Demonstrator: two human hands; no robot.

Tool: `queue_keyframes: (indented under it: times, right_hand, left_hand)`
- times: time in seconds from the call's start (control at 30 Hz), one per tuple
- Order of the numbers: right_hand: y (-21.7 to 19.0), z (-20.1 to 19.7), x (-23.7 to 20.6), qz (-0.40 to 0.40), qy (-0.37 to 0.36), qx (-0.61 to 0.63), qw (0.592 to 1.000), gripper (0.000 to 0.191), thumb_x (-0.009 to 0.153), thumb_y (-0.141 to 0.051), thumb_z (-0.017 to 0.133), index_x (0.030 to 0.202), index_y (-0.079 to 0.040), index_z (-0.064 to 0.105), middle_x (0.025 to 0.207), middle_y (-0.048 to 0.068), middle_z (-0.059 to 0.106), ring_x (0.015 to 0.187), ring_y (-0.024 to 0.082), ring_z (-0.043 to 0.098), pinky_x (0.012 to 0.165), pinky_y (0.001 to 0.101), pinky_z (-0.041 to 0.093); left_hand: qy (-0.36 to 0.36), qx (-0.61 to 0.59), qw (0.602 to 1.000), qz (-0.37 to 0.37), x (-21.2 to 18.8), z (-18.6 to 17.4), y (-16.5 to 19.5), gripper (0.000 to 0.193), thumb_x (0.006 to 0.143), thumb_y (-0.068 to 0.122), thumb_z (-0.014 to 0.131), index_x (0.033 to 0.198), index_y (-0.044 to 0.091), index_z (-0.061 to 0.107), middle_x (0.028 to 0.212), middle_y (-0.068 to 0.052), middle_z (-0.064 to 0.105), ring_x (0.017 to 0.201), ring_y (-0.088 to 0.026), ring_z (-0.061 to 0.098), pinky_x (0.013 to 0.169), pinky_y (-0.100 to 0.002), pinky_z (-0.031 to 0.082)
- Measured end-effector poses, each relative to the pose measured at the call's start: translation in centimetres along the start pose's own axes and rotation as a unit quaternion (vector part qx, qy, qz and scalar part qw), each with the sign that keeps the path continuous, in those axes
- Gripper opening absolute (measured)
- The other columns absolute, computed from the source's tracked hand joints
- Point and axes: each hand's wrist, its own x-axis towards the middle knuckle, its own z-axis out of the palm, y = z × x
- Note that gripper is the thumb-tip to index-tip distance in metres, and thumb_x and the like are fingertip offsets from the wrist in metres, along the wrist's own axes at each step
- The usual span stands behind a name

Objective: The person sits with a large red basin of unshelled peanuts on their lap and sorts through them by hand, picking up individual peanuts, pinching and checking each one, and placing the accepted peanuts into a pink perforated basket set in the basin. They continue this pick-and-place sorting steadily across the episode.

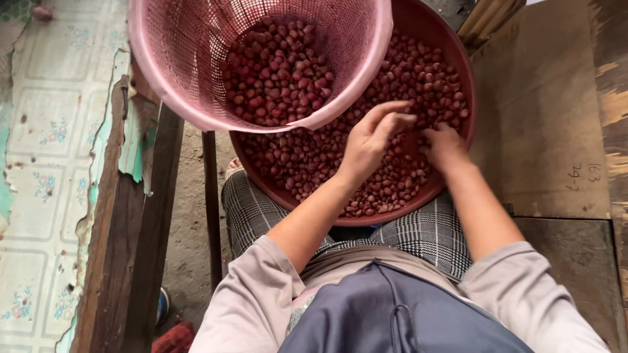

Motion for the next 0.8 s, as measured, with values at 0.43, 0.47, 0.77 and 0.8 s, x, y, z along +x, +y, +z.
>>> queue_keyframes:
  times: [0.43,0.47,0.77,0.8]
  right_hand:
    - [-1.4,-1.1,-2.5,0.210,-0.142,0.714,0.653,0.018,0.111,-0.015,0.060,0.121,-0.001,0.066,0.100,0.009,0.070,0.084,0.020,0.065,0.073,0.0363,0.053]
    - [-1.9,-1.5,-2.8,0.212,-0.139,0.748,0.613,0.023,0.110,-0.018,0.058,0.121,0.001,0.066,0.101,0.010,0.070,0.087,0.021,0.067,0.078,0.0373,0.056]
    - [-5.2,-4.1,-4.2,0.139,-0.140,0.755,0.625,0.034,0.094,-0.003,0.066,0.128,0.000,0.065,0.116,0.009,0.070,0.108,0.022,0.069,0.100,0.0385,0.057]
    - [-5.4,-4.4,-4.3,0.143,-0.132,0.743,0.641,0.031,0.095,-0.004,0.067,0.126,0.001,0.066,0.114,0.009,0.071,0.105,0.021,0.069,0.096,0.0372,0.057]
  left_hand:
    - [0.036,0.161,0.981,-0.103,-2.3,-0.2,-8.7,0.032,0.097,0.014,0.068,0.127,0.004,0.069,0.110,-0.009,0.075,0.100,-0.015,0.070,0.087,-0.029,0.056]
    - [0.063,0.146,0.982,-0.102,-2.2,0.2,-8.4,0.031,0.097,0.014,0.068,0.126,0.003,0.070,0.108,-0.009,0.075,0.098,-0.015,0.070,0.087,-0.029,0.057]
    - [0.125,0.095,0.979,-0.127,-3.4,-1.1,-5.8,0.022,0.095,0.015,0.072,0.111,0.000,0.073,0.102,-0.006,0.076,0.094,-0.013,0.070,0.085,-0.026,0.055]
    - [0.125,0.107,0.980,-0.112,-3.2,-0.7,-5.6,0.021,0.094,0.015,0.072,0.108,0.000,0.072,0.100,-0.006,0.075,0.093,-0.013,0.069,0.084,-0.026,0.055]
